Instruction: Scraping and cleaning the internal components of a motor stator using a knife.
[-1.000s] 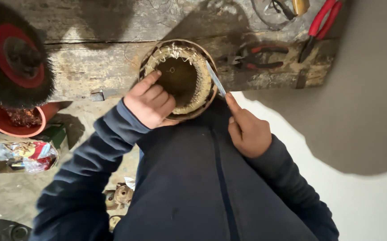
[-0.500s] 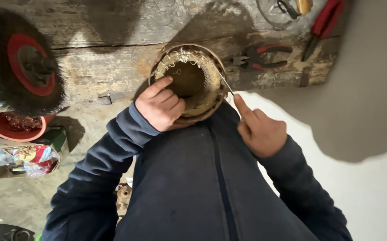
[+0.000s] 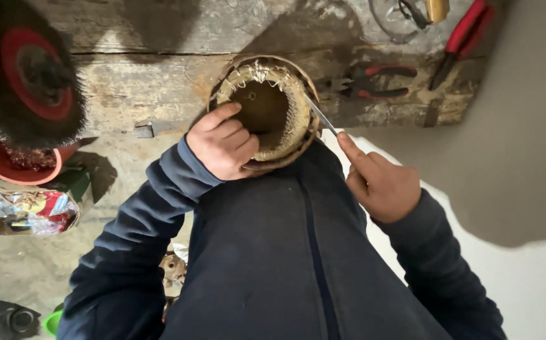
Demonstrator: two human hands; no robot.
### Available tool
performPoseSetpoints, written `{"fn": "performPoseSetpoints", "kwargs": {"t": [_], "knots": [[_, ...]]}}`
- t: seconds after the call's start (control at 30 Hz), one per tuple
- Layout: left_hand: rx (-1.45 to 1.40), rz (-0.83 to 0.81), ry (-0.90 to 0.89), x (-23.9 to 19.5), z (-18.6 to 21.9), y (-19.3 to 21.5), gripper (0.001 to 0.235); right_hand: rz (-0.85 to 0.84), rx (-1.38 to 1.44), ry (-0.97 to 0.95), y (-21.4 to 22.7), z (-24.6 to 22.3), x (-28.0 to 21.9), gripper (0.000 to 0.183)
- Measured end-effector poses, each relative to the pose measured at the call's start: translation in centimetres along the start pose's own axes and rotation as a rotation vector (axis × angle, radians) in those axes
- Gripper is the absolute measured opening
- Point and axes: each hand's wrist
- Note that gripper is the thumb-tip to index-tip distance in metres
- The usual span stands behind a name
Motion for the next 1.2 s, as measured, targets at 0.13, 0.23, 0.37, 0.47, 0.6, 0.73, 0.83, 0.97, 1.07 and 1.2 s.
{"fn": "performPoseSetpoints", "kwargs": {"t": [0.13, 0.23, 0.37, 0.47, 0.6, 0.73, 0.83, 0.97, 1.07, 1.2], "knots": [[0.002, 0.005, 0.000, -0.3, 0.1, -0.4, 0.037, -0.011, 0.117, 0.097, 1.3, 1.3, 1.3, 0.059], [-0.001, 0.001, 0.014, -0.4, 0.4, -0.6, 0.043, -0.079, -0.014, 0.089, 1.0, 2.6, 0.9, 0.059], [-0.017, -0.073, 0.038, 0.0, 0.8, -0.2, 0.044, -0.094, 0.180, 0.133, 1.5, 1.8, 2.0, 0.064], [0.000, -0.078, 0.084, 0.0, 1.0, 0.2, 0.042, -0.070, 0.136, 0.142, 1.2, 2.1, 1.6, 0.065], [-0.007, -0.085, 0.091, 0.0, 1.2, -0.1, 0.041, -0.002, 0.164, 0.161, 0.5, 2.5, 1.1, 0.065], [-0.022, -0.098, 0.104, 0.2, 1.2, 0.3, 0.041, 0.058, 0.049, 0.172, 0.6, 1.5, 1.0, 0.067], [-0.029, -0.077, 0.105, -0.1, 1.2, -0.1, 0.040, 0.120, -0.056, 0.210, 0.1, 1.3, 0.6, 0.068], [-0.032, -0.084, 0.101, -0.1, 1.1, 0.0, 0.043, 0.100, -0.138, 0.153, -0.1, 0.1, 0.4, 0.067], [-0.027, -0.082, 0.104, -0.1, 1.1, 0.1, 0.041, 0.185, -0.203, 0.225, 0.0, -0.5, 0.4, 0.068], [-0.035, -0.072, 0.101, -0.1, 1.1, -0.2, 0.040, 0.229, -0.180, 0.198, -0.3, -1.4, 0.5, 0.068]]}}
Point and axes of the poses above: each hand's wrist, its own x-axis towards the middle knuckle, its own y-axis out of the back of the hand, z = x × y, and after that the axes turned 10 degrees about -y, right-handed
